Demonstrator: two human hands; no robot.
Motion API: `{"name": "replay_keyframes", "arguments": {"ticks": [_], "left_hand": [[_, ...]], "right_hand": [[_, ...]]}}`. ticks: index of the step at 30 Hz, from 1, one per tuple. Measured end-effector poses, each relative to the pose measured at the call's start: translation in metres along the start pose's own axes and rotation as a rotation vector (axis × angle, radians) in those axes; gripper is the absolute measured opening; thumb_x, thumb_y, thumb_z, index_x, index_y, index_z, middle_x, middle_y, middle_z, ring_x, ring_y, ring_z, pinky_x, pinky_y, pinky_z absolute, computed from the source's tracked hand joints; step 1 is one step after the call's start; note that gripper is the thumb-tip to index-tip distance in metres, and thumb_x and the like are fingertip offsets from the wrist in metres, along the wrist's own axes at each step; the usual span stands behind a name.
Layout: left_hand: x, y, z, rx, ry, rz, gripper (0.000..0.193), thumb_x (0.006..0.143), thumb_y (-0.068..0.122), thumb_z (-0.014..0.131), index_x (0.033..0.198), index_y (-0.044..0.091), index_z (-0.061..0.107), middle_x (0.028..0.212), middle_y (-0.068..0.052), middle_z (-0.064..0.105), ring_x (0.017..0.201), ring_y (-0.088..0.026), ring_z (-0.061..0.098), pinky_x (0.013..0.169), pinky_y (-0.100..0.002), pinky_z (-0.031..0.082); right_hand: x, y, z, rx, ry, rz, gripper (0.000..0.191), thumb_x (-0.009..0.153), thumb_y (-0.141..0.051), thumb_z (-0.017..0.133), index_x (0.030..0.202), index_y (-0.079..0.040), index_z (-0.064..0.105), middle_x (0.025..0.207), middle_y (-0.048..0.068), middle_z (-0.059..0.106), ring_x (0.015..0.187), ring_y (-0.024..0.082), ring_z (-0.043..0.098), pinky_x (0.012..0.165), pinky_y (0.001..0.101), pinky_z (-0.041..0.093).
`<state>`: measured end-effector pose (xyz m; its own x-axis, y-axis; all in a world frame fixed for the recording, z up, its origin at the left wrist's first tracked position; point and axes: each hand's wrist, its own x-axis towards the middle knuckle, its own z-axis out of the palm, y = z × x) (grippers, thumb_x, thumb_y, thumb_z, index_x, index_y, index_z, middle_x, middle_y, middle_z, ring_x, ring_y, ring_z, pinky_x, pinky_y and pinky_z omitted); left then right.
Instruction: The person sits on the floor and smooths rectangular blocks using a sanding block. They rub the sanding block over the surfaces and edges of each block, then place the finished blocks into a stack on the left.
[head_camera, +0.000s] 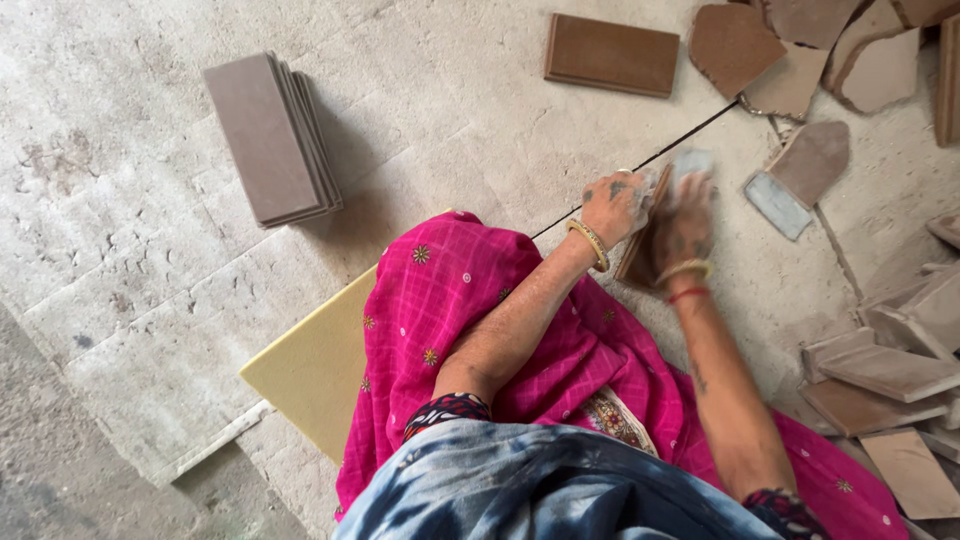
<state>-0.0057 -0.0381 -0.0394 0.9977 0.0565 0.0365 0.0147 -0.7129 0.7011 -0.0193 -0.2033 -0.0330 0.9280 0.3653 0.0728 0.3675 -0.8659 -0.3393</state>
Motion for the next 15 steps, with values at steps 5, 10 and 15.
{"name": "replay_keyframes", "arguments": {"ticks": [5,10,15], "left_hand": [[-0.007,-0.008,0.023,-0.121,0.304,0.156,0.05,0.076,0.03,0.075,0.122,0.015,0.061,0.108,-0.013,0.07,0.091,-0.036,0.069,0.077,-0.051,0.053],[-0.012,-0.012,0.036,-0.116,0.525,0.29,0.056,0.076,0.033,0.081,0.123,0.011,0.059,0.111,-0.019,0.067,0.09,-0.042,0.064,0.073,-0.054,0.05],[-0.009,-0.009,0.0,-0.164,0.29,0.284,0.028,0.088,0.023,0.077,0.115,0.019,0.069,0.093,-0.008,0.073,0.081,-0.03,0.071,0.068,-0.045,0.056]], "right_hand": [[-0.082,-0.028,0.004,-0.043,-0.093,-0.181,0.067,0.099,-0.022,0.051,0.159,0.002,0.033,0.166,0.025,0.03,0.155,0.041,0.025,0.124,0.0526,0.025],[-0.056,0.001,-0.015,-0.018,-0.082,-0.101,0.062,0.1,-0.014,0.049,0.159,0.001,0.035,0.165,0.023,0.031,0.155,0.039,0.026,0.126,0.0498,0.027],[0.009,0.002,-0.023,-0.044,0.018,0.115,0.06,0.103,-0.008,0.044,0.161,0.005,0.032,0.168,0.026,0.028,0.156,0.036,0.028,0.129,0.0454,0.028]]}}
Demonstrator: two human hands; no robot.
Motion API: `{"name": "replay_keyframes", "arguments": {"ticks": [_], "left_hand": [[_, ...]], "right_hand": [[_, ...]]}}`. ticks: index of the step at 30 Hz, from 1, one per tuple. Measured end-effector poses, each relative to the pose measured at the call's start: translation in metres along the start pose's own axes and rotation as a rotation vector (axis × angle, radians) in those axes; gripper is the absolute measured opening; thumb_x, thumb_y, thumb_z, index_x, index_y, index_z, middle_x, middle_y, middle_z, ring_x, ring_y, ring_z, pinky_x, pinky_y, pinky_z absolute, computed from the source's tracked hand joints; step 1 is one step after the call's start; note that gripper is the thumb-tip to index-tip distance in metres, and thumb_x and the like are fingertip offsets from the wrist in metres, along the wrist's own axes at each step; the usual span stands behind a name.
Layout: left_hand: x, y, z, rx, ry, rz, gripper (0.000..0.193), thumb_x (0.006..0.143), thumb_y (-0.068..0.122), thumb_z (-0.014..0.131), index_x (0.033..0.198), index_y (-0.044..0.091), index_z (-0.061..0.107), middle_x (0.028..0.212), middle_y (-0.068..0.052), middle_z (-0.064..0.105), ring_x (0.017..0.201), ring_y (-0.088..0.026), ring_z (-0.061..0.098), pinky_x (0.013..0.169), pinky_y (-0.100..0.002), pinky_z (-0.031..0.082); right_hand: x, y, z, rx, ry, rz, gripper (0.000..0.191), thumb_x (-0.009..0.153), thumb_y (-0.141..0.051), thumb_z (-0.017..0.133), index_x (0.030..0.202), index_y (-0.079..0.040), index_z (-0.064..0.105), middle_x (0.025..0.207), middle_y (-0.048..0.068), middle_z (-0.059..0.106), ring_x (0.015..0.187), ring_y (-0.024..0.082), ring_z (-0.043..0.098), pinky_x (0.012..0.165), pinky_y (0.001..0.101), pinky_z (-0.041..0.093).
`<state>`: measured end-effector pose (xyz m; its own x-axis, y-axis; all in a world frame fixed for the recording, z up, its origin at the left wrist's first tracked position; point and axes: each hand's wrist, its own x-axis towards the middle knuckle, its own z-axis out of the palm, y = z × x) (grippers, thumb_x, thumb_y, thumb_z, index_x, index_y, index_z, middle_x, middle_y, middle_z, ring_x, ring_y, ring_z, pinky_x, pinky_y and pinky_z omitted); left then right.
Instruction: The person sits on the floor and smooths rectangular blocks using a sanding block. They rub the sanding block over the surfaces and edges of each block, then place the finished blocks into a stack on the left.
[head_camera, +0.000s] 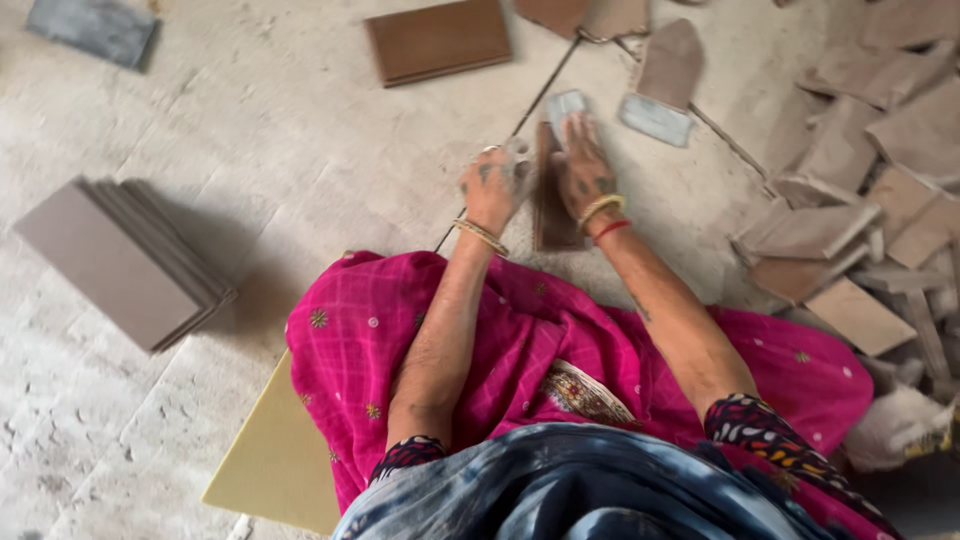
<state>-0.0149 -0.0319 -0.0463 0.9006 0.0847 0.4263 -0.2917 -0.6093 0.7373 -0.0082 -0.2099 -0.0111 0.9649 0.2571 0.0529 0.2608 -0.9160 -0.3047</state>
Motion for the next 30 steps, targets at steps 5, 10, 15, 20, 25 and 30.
{"name": "replay_keyframes", "arguments": {"ticks": [5,10,15,20,25,30], "left_hand": [[0.016,0.015,-0.018,0.054,-0.239,-0.138,0.023,0.089,0.025,0.075,0.11,0.022,0.067,0.085,-0.008,0.073,0.075,-0.028,0.073,0.06,-0.042,0.056],[0.018,0.02,-0.018,0.107,-0.352,-0.167,0.027,0.089,0.024,0.076,0.114,0.022,0.066,0.082,-0.009,0.073,0.073,-0.028,0.072,0.059,-0.043,0.056],[0.02,0.02,-0.022,0.111,-0.288,-0.13,0.027,0.088,0.02,0.074,0.114,0.022,0.066,0.09,-0.009,0.074,0.08,-0.03,0.073,0.064,-0.044,0.056],[0.009,-0.001,0.006,0.144,-0.239,-0.011,0.038,0.092,0.021,0.066,0.129,0.012,0.062,0.107,-0.017,0.071,0.094,-0.034,0.07,0.073,-0.045,0.058],[-0.012,-0.008,0.035,0.252,-0.238,0.023,0.054,0.087,0.036,0.067,0.13,0.004,0.061,0.129,-0.016,0.066,0.124,-0.035,0.057,0.103,-0.053,0.049],[-0.011,0.014,0.033,0.429,-0.369,0.342,0.048,0.085,0.045,0.068,0.123,0.016,0.065,0.141,-0.019,0.059,0.125,-0.036,0.056,0.096,-0.053,0.045]], "right_hand": [[-0.083,-0.02,0.008,-0.085,-0.186,-0.291,0.07,0.09,-0.019,0.062,0.15,0.006,0.037,0.159,0.025,0.034,0.148,0.041,0.031,0.118,0.0523,0.031],[-0.086,0.001,0.002,-0.083,-0.109,-0.292,0.064,0.097,-0.015,0.058,0.156,0.001,0.038,0.163,0.022,0.034,0.147,0.038,0.038,0.114,0.0464,0.041],[-0.003,0.006,-0.006,-0.138,0.098,-0.002,0.059,0.105,-0.002,0.051,0.162,-0.003,0.038,0.167,0.02,0.032,0.147,0.037,0.045,0.11,0.0396,0.052],[-0.082,0.001,0.011,-0.138,-0.024,-0.219,0.067,0.088,-0.006,0.052,0.154,-0.002,0.042,0.163,0.016,0.037,0.152,0.033,0.039,0.123,0.0447,0.037],[-0.157,0.035,0.029,-0.016,-0.226,-0.324,0.062,0.101,-0.024,0.054,0.158,-0.006,0.038,0.165,0.016,0.037,0.153,0.033,0.033,0.124,0.0483,0.031],[-0.145,0.044,0.031,0.154,-0.068,-0.201,0.08,0.099,-0.05,0.043,0.163,-0.005,0.029,0.168,0.024,0.027,0.155,0.043,0.026,0.124,0.053,0.022]]}}
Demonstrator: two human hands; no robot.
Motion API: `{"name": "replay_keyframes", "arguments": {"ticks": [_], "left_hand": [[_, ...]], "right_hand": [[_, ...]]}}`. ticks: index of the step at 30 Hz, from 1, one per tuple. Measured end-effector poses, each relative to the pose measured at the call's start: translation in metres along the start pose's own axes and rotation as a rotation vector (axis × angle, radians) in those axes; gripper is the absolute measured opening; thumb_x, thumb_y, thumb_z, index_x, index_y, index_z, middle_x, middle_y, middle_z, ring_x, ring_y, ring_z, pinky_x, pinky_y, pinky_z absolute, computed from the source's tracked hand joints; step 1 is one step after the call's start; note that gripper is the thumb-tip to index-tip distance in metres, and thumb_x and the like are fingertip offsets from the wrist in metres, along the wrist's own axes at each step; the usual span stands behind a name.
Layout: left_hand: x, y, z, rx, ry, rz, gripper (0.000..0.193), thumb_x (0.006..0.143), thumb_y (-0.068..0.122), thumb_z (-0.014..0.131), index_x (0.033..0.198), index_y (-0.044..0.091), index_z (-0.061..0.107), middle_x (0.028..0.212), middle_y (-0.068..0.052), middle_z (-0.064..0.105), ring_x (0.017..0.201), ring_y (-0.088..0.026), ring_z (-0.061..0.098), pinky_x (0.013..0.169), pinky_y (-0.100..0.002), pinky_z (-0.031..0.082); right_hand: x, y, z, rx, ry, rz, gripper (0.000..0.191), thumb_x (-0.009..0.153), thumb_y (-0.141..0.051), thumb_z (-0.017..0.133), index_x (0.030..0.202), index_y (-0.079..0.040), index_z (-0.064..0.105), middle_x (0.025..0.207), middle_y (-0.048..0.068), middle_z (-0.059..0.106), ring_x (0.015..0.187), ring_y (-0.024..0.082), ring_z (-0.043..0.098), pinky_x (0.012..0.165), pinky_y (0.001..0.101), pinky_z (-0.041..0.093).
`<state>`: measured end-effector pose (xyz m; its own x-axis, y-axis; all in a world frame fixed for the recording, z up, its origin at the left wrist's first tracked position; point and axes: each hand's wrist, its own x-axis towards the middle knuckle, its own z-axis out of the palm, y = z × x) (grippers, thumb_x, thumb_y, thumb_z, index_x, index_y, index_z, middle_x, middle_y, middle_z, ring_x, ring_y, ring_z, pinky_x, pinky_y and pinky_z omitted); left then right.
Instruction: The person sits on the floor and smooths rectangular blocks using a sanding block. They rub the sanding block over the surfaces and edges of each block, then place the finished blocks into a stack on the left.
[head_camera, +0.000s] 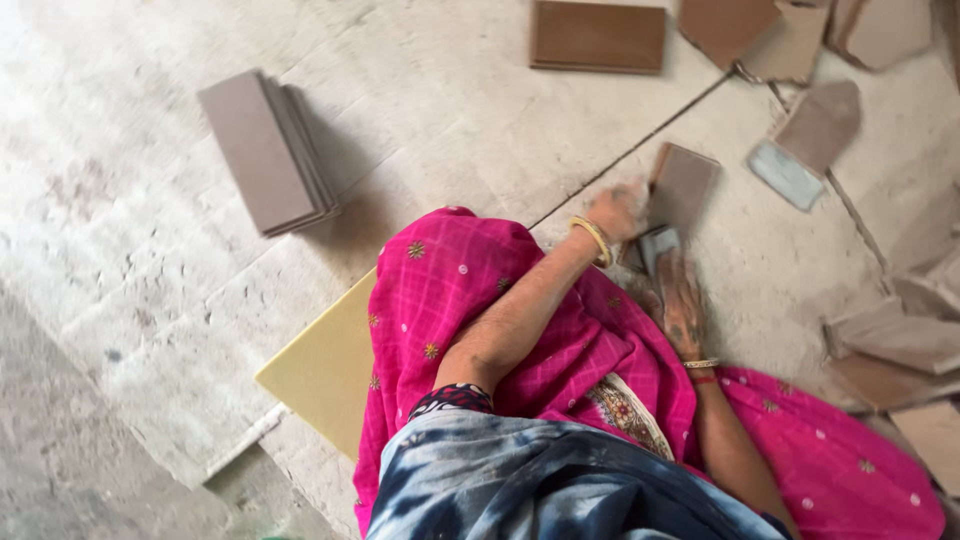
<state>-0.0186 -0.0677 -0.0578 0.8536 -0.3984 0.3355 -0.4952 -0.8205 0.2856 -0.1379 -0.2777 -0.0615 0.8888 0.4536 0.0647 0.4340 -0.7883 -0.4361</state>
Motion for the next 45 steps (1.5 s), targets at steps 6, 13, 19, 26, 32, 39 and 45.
{"name": "replay_keyframes", "arguments": {"ticks": [6,13,19,26,32,39,45], "left_hand": [[0.003,0.03,0.005,-0.435,-0.266,-0.308,0.071,0.085,0.053,0.065,0.132,0.002,0.048,0.132,-0.022,0.061,0.126,-0.035,0.057,0.105,-0.047,0.044],[-0.004,0.043,0.007,-0.838,-0.416,-0.445,0.106,0.082,0.058,0.069,0.142,-0.019,0.027,0.115,-0.031,0.069,0.113,-0.039,0.068,0.106,-0.044,0.052],[0.021,0.005,-0.026,-0.559,-0.199,-0.486,0.087,0.084,0.029,0.074,0.154,0.008,0.025,0.149,-0.03,0.045,0.115,-0.041,0.066,0.093,-0.046,0.056],[0.025,-0.016,-0.008,-0.628,-0.006,-0.207,0.097,0.081,0.024,0.079,0.158,0.011,0.021,0.153,-0.03,0.042,0.123,-0.045,0.058,0.101,-0.05,0.05],[0.019,-0.016,-0.006,-0.378,-0.305,-0.348,0.097,0.083,0.045,0.077,0.158,0.013,0.024,0.151,-0.026,0.048,0.126,-0.042,0.058,0.095,-0.054,0.051],[0.007,-0.036,-0.045,-0.181,-0.707,-0.381,0.117,0.081,0.057,0.077,0.161,-0.007,0.021,0.136,-0.023,0.065,0.127,-0.039,0.063,0.105,-0.052,0.053],[-0.002,0.001,-0.057,0.218,-0.389,-0.252,0.12,0.062,0.043,0.092,0.154,0.015,0.02,0.147,-0.019,0.046,0.137,-0.039,0.045,0.108,-0.061,0.039]], "right_hand": [[0.017,-0.03,-0.017,0.373,0.159,0.371,0.098,0.1,-0.075,0.032,0.164,-0.001,0.025,0.168,0.028,0.025,0.156,0.044,0.025,0.127,0.0494,0.022],[0.03,-0.019,-0.059,0.414,0.212,0.359,0.085,0.103,-0.066,0.039,0.155,0.002,0.041,0.158,0.027,0.047,0.149,0.041,0.044,0.123,0.0473,0.032],[-0.008,-0.004,-0.016,0.176,0.316,0.189,0.07,0.115,-0.051,0.032,0.157,0.005,0.036,0.158,0.033,0.039,0.149,0.044,0.039,0.122,0.0494,0.039],[-0.037,-0.005,0.003,0.351,0.184,0.421,0.079,0.106,-0.058,0.032,0.163,-0.004,0.026,0.167,0.027,0.026,0.151,0.045,0.035,0.116,0.0527,0.037],[-0.021,-0.034,0.007,0.58,0.258,0.595,0.09,0.097,-0.07,0.034,0.165,-0.013,0.018,0.166,0.021,0.033,0.141,0.04,0.042,0.118,0.0477,0.036],[0.026,-0.017,-0.017,0.566,0.396,0.459,0.081,0.103,-0.064,0.038,0.162,-0.009,0.034,0.164,0.024,0.036,0.153,0.041,0.031,0.124,0.0473,0.026],[0.059,-0.003,-0.032,0.498,0.374,0.362,0.075,0.106,-0.062,0.039,0.157,-0.007,0.041,0.159,0.021,0.045,0.15,0.038,0.04,0.123,0.0459,0.032]]}}
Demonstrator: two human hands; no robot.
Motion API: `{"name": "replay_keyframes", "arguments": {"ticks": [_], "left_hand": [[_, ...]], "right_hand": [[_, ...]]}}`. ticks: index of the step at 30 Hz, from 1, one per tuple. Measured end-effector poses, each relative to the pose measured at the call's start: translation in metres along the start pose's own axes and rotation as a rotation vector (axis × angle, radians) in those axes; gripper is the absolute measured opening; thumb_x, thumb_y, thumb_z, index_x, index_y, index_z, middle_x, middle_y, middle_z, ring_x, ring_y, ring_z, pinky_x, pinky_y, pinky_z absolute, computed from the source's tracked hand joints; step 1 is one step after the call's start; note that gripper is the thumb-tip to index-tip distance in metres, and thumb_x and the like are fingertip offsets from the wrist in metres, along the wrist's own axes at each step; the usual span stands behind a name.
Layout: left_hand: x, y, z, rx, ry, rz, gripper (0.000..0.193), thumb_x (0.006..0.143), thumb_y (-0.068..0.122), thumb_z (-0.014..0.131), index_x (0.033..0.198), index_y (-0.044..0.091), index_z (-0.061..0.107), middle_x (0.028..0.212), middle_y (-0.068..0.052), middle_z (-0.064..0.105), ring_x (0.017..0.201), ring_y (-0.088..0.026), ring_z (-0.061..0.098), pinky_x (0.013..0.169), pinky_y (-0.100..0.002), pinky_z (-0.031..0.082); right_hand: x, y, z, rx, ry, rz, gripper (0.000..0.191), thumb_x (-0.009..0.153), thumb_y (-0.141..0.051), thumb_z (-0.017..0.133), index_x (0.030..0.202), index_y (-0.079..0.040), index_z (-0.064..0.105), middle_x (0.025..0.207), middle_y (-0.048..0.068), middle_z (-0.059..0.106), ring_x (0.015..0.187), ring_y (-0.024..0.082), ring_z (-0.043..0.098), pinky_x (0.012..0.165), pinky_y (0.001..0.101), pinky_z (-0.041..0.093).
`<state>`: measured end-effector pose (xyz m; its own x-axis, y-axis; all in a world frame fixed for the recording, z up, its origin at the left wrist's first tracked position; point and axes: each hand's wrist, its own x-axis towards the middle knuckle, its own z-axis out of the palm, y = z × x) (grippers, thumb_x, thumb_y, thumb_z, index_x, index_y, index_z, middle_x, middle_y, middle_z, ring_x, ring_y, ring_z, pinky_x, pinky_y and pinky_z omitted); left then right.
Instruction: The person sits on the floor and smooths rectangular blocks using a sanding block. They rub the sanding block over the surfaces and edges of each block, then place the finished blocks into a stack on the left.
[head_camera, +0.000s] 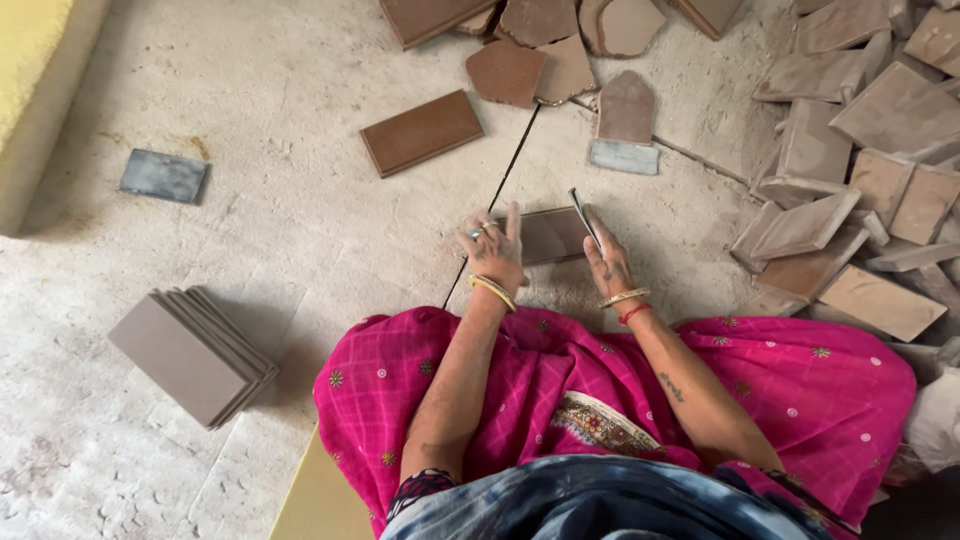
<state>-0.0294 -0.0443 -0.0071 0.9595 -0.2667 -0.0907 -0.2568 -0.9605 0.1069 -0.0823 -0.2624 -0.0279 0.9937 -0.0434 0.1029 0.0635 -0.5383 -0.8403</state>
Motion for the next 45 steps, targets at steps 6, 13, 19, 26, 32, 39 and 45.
{"name": "replay_keyframes", "arguments": {"ticks": [6,13,19,26,32,39,45], "left_hand": [[0.013,0.007,-0.003,-0.098,-0.087,0.071,0.13,0.058,0.048,0.095,0.159,0.015,0.021,0.159,-0.022,0.03,0.148,-0.041,0.027,0.119,-0.058,0.027],[0.001,0.01,0.036,-0.155,-0.045,-0.138,0.119,0.071,0.055,0.085,0.153,0.0,0.019,0.156,-0.029,0.032,0.141,-0.052,0.031,0.108,-0.068,0.028],[-0.006,0.005,0.074,-0.345,-0.249,-0.004,0.084,0.09,0.056,0.066,0.156,0.016,0.035,0.148,-0.019,0.048,0.135,-0.04,0.044,0.107,-0.065,0.036],[0.005,-0.006,0.047,-0.247,-0.331,0.002,0.073,0.077,0.049,0.08,0.137,0.014,0.056,0.141,-0.02,0.052,0.13,-0.04,0.045,0.105,-0.061,0.038],[0.005,-0.006,0.05,-0.299,-0.399,0.033,0.072,0.072,0.044,0.083,0.131,0.012,0.06,0.135,-0.015,0.059,0.129,-0.036,0.052,0.102,-0.055,0.044],[0.012,-0.008,0.064,-0.24,-0.24,0.104,0.063,0.072,0.048,0.081,0.122,0.013,0.067,0.135,-0.012,0.062,0.128,-0.035,0.053,0.1,-0.056,0.042],[0.007,-0.019,0.049,-0.303,-0.274,0.138,0.064,0.064,0.052,0.085,0.113,0.014,0.072,0.125,-0.013,0.067,0.124,-0.033,0.058,0.102,-0.051,0.046]], "right_hand": [[-0.031,0.006,-0.001,0.091,0.105,0.076,0.074,0.107,-0.06,0.038,0.155,-0.005,0.043,0.155,0.023,0.05,0.145,0.036,0.046,0.117,0.0445,0.04],[-0.052,0.004,-0.017,-0.141,0.176,0.088,0.058,0.112,-0.045,0.04,0.156,-0.008,0.045,0.152,0.02,0.056,0.139,0.035,0.055,0.115,0.0473,0.046],[-0.057,-0.01,0.01,-0.731,-0.102,-0.338,0.062,0.102,-0.003,0.043,0.163,-0.011,0.04,0.168,0.014,0.046,0.156,0.031,0.043,0.131,0.0492,0.033],[0.0,-0.031,0.025,-0.827,-0.218,-0.261,0.068,0.108,-0.036,0.054,0.158,0.006,0.036,0.166,0.027,0.03,0.154,0.04,0.028,0.123,0.0554,0.026],[0.034,-0.03,0.028,-0.738,-0.231,-0.197,0.067,0.109,-0.034,0.047,0.159,0.007,0.029,0.167,0.029,0.028,0.156,0.041,0.028,0.128,0.0477,0.029],[0.029,-0.04,0.038,-0.703,-0.28,-0.344,0.073,0.102,-0.035,0.058,0.158,0.004,0.032,0.164,0.025,0.031,0.153,0.039,0.029,0.124,0.0502,0.026],[0.052,-0.038,0.039,-0.76,-0.223,-0.37,0.072,0.104,-0.033,0.058,0.16,0.002,0.029,0.168,0.023,0.029,0.155,0.038,0.029,0.126,0.0472,0.026]]}}
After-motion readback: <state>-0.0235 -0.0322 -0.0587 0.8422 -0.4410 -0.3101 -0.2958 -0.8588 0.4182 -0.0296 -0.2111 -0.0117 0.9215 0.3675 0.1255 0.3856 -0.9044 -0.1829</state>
